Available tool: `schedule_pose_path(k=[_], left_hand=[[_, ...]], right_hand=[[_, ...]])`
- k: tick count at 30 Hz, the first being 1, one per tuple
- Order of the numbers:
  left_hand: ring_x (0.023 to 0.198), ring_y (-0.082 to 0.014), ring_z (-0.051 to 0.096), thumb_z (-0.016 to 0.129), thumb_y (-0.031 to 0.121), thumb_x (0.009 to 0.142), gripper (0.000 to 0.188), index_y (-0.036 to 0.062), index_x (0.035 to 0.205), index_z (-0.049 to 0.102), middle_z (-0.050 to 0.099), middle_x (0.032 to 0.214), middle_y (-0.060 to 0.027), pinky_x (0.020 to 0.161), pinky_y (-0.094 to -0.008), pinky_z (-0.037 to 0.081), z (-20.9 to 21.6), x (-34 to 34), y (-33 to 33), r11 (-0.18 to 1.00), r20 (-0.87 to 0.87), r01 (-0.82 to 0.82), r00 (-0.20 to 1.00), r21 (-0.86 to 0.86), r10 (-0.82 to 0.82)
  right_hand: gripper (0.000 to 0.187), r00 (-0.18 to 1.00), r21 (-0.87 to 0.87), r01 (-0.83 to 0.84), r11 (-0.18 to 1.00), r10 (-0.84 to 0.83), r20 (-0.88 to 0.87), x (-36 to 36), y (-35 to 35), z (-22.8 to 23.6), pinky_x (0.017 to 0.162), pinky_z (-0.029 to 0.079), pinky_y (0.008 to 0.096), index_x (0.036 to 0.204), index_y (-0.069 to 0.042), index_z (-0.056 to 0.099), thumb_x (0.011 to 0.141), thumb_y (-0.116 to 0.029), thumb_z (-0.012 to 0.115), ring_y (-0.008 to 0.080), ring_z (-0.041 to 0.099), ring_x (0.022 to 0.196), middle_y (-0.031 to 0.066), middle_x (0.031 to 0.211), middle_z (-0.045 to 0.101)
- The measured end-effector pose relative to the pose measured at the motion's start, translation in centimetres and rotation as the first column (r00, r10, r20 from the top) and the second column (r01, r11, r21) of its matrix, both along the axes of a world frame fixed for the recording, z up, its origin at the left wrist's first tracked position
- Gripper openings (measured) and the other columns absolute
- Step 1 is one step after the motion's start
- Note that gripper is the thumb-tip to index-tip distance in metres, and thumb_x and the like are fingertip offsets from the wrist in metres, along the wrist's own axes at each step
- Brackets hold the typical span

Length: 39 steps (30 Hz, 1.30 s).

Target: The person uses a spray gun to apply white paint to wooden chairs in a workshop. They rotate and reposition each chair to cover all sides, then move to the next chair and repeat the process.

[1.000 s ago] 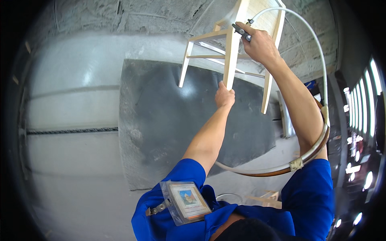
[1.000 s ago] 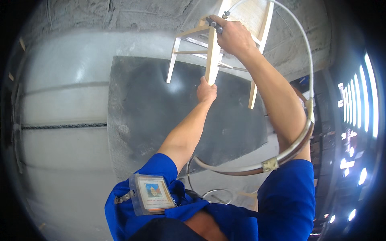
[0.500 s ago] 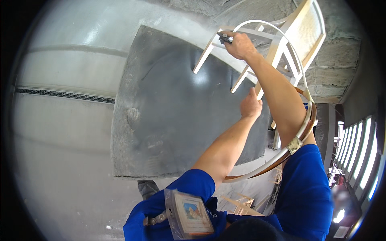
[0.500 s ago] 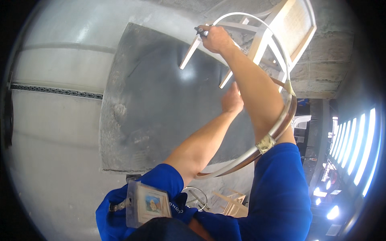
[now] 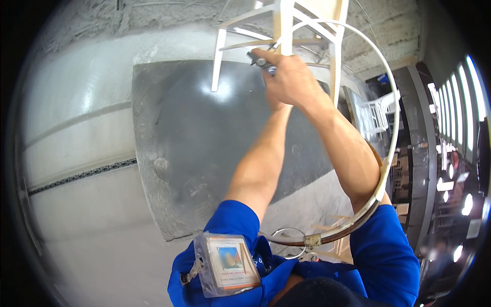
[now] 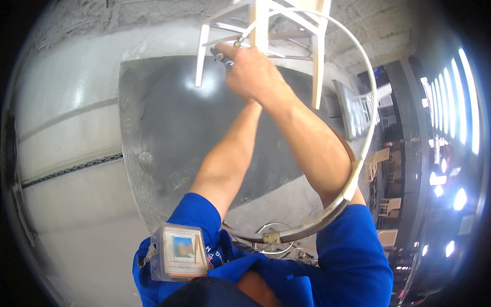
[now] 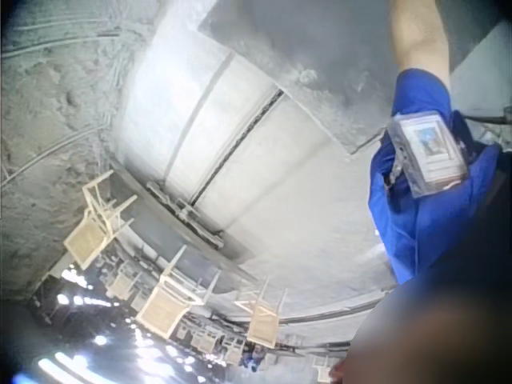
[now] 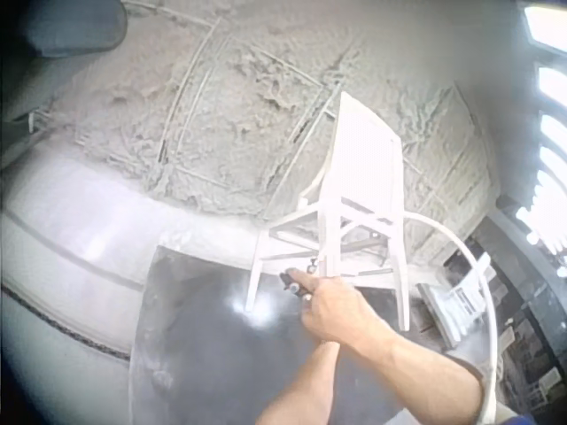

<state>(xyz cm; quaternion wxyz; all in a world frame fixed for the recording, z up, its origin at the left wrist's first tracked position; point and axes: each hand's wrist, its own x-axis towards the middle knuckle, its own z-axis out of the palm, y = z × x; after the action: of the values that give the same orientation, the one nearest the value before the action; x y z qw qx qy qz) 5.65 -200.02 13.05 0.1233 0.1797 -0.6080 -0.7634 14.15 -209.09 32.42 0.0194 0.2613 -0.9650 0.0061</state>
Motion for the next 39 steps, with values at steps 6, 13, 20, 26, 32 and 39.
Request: schedule_pose_path(k=[6, 13, 20, 26, 32, 39], left_hand=[[0.102, -0.0415, 0.073, 0.074, 0.019, 0.09, 0.048, 0.0078, 0.13, 0.049, 0.073, 0.114, -0.0212, 0.088, -0.0513, 0.059, 2.2, 2.3, -1.7, 0.981, 0.228, 0.041, 0.974, -0.188, 0.003], [0.106, -0.0403, 0.071, 0.069, 0.017, 0.087, 0.051, 0.0066, 0.134, 0.051, 0.072, 0.116, -0.0217, 0.093, -0.0494, 0.056, -0.5, 4.1, 0.1, 0.957, 0.248, -0.007, 0.965, -0.291, 0.083], [0.107, -0.0392, 0.071, 0.071, 0.021, 0.082, 0.047, 0.0063, 0.125, 0.059, 0.074, 0.113, -0.0215, 0.096, -0.0469, 0.054, -3.2, 4.0, 0.2, 0.919, 0.226, -0.128, 0.948, -0.372, 0.223], [0.056, -0.0181, 0.062, 0.071, 0.01, 0.088, 0.039, 0.003, 0.124, 0.057, 0.063, 0.086, -0.0093, 0.043, -0.0329, 0.047, -9.0, 12.0, 1.4, 0.944, 0.022, -0.281, 0.957, -0.17, 0.289], [0.072, -0.0245, 0.067, 0.076, 0.018, 0.093, 0.045, -0.0069, 0.126, 0.056, 0.069, 0.097, -0.0174, 0.063, -0.0375, 0.057, -22.9, 21.7, 3.8, 0.709, -0.033, -0.463, 0.848, -0.531, 0.529], [0.087, -0.0254, 0.067, 0.08, 0.025, 0.092, 0.058, -0.0056, 0.135, 0.054, 0.068, 0.113, -0.0173, 0.077, -0.0398, 0.057, -33.8, 17.8, 3.6, 0.904, 0.322, -0.263, 0.87, -0.336, 0.373]], right_hand=[[0.05, 0.914, -0.463, -0.082, 0.883, -0.118, -0.387, 8.6, 11.5, 8.5, 0.09, 0.056, 0.041, 0.14, -0.016, 0.066, 0.09, -0.009, 0.068, 0.0362, 0.075, 0.099, 0.0226, 0.106, 0.076], [0.048, 0.845, -0.804, 0.218, 0.553, -0.52, -0.129, 3.7, 22.2, 9.0, 0.089, 0.055, 0.0353, 0.14, -0.019, 0.068, 0.092, -0.013, 0.07, 0.0216, 0.075, 0.093, 0.0161, 0.111, 0.079], [0.049, 0.918, -0.806, -0.035, 0.591, -0.299, -0.26, 3.3, 30.4, 8.7, 0.094, 0.054, 0.0392, 0.138, -0.023, 0.068, 0.089, -0.023, 0.073, 0.0336, 0.074, 0.102, 0.0224, 0.105, 0.077], [0.053, 0.893, -0.902, 0.215, 0.375, -0.45, 0.025, 10.5, 50.7, 6.1, 0.063, 0.054, 0.0262, 0.149, -0.017, 0.06, 0.097, -0.018, 0.07, 0.0135, 0.068, 0.083, 0.0063, 0.104, 0.074], [0.063, 0.721, -0.726, 0.685, 0.067, -0.213, 0.66, 20.8, 64.3, -5.6, 0.043, 0.038, 0.0206, 0.157, -0.014, 0.049, 0.1, -0.037, 0.064, 0.0099, 0.063, 0.075, 0.0054, 0.094, 0.066], [0.063, 0.645, -0.61, 0.76, 0.224, -0.371, 0.668, 25.9, 63.9, -7.9, 0.048, 0.039, 0.0218, 0.153, -0.013, 0.055, 0.098, -0.043, 0.064, 0.0076, 0.058, 0.071, 0.0, 0.085, 0.061]])
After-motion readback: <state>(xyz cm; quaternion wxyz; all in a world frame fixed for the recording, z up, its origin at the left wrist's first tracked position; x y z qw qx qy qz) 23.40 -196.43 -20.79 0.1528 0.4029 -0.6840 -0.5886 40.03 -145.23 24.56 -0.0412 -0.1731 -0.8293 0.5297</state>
